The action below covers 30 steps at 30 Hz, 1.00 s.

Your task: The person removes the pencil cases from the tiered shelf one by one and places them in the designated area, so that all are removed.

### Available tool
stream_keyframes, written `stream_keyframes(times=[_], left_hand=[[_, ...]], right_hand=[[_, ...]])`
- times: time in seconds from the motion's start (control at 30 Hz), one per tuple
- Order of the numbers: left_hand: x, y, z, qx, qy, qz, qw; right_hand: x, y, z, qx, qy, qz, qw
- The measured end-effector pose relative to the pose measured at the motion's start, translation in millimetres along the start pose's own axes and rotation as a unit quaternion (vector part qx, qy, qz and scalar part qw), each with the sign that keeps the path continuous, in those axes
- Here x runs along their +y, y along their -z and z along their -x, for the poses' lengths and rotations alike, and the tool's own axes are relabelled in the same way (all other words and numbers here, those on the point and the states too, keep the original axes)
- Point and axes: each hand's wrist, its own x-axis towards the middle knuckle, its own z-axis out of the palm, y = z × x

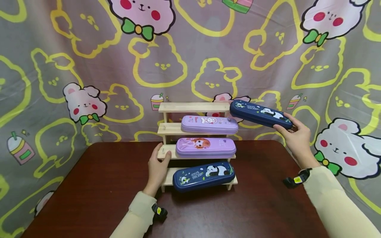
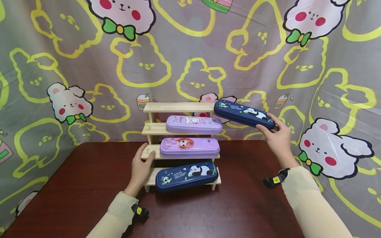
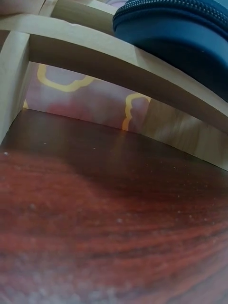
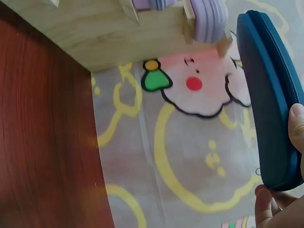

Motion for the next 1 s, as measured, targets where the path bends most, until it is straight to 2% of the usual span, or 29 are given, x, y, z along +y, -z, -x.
stream_keyframes(times=[0.23, 0.37, 0.47, 0.67, 0.83, 1.0], left_hand=[[-1.6, 3.4, 0.0, -0.002, -0.003, -0.004, 1.0], [-2.9, 5.7, 1.9, 0.003, 0.001, -0.007, 1.0], [-3.6, 6.8, 3.6, 0.006, 0.004, -0.007, 0.9999], [-2.5, 4.7, 3.1, 0.0, -0.002, -0.007, 1.0], [-1.4, 2.5, 1.4, 0.002, -0.003, -0.005, 1.0], [-1.8, -0.1, 0.6, 0.002, -0.01, -0.005, 0.9999]], right_hand=[[20, 22, 11, 0.015, -0.049, -0.01, 0.999], [35, 25, 19, 0.023, -0.087, -0.022, 0.996], [48, 25, 26, 0.022, -0.106, -0.009, 0.994], [72, 24, 38, 0.027, -0.103, 0.041, 0.993], [89, 19, 44, 0.021, -0.115, 0.05, 0.992], [108, 14, 47, -0.005, -0.131, 0.046, 0.99]])
